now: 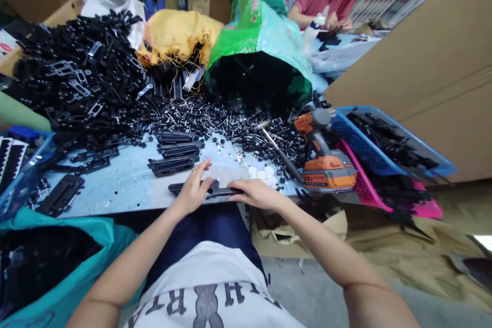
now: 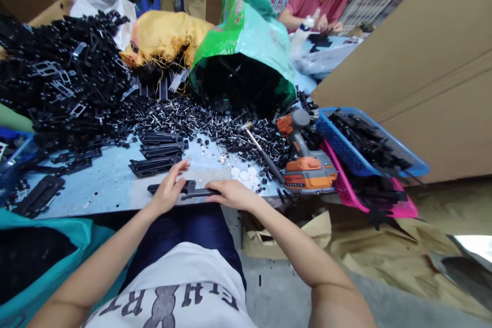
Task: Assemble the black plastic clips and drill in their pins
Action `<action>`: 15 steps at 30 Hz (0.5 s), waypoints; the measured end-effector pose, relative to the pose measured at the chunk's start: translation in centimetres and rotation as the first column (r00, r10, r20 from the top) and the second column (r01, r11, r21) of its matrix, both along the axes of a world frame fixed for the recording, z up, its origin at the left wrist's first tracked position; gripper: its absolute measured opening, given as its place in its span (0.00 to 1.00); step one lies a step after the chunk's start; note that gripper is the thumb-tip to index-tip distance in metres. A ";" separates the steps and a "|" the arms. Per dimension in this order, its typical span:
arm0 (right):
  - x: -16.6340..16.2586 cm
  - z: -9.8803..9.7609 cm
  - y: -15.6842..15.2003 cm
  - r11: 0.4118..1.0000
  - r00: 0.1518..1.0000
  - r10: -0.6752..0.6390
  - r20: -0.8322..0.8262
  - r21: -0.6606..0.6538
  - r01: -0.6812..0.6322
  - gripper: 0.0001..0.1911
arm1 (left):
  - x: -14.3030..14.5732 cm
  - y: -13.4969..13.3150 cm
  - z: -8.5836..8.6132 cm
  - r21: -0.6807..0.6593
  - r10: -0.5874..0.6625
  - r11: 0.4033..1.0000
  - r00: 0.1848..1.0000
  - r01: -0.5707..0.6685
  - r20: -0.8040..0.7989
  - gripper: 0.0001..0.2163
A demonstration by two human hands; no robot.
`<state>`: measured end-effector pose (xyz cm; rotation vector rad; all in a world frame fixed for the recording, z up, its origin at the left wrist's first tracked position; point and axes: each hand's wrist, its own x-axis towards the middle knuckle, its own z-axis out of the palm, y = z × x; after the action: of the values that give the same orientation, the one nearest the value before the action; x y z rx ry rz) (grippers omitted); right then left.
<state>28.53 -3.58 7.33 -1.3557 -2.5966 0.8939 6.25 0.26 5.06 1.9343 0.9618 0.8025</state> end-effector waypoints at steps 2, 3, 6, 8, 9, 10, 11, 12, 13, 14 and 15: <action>0.1 -1.1 -0.2 0.995 0.989 0.022 0.148 0.089 -0.036 0.21 | -1.0 0.7 -0.5 0.079 -0.098 0.989 0.955 0.125 -0.281 0.20; -0.1 -1.6 -0.3 0.992 0.977 0.024 0.214 0.117 -0.050 0.21 | -1.3 1.1 -0.7 0.095 -0.130 0.978 0.906 0.183 -0.402 0.20; -1.0 -2.5 -0.6 0.987 0.944 -0.027 0.329 0.160 -0.028 0.23 | -1.7 1.4 -1.2 0.152 -0.134 0.951 0.802 0.270 -0.582 0.27; -1.8 -2.6 -0.7 0.983 0.928 -0.068 0.365 0.182 0.000 0.23 | -1.6 1.1 -1.4 0.217 -0.093 0.935 0.786 0.280 -0.611 0.30; -2.2 -2.5 -0.7 0.979 0.921 -0.088 0.380 0.203 0.009 0.23 | -1.6 0.9 -1.5 0.248 -0.069 0.929 0.788 0.274 -0.612 0.31; -2.5 -2.3 -0.8 0.972 0.914 -0.107 0.393 0.233 0.013 0.23 | -1.6 0.7 -1.7 0.276 -0.045 0.925 0.794 0.262 -0.606 0.31; -2.7 -2.0 -1.0 0.963 0.908 -0.122 0.401 0.268 0.011 0.23 | -1.7 0.5 -1.9 0.302 -0.021 0.921 0.804 0.246 -0.594 0.31; -3.0 -1.7 -1.2 0.952 0.903 -0.135 0.407 0.305 0.006 0.23 | -1.8 0.3 -2.2 0.327 0.003 0.917 0.818 0.227 -0.576 0.30; -3.1 -1.4 -1.3 0.940 0.900 -0.148 0.410 0.340 0.000 0.23 | -2.0 0.2 -2.5 0.353 0.024 0.912 0.832 0.208 -0.554 0.30; -3.3 -1.0 -1.5 0.930 0.896 -0.158 0.414 0.369 -0.006 0.22 | -2.1 0.1 -2.7 0.378 0.041 0.905 0.846 0.194 -0.532 0.28; -3.5 -0.7 -1.6 0.921 0.894 -0.165 0.417 0.389 -0.011 0.21 | -2.3 0.1 -3.0 0.403 0.052 0.897 0.859 0.184 -0.509 0.27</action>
<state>25.07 -5.18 6.64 -1.6777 -2.7897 0.0362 3.98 0.37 2.07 2.6525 1.0698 0.4903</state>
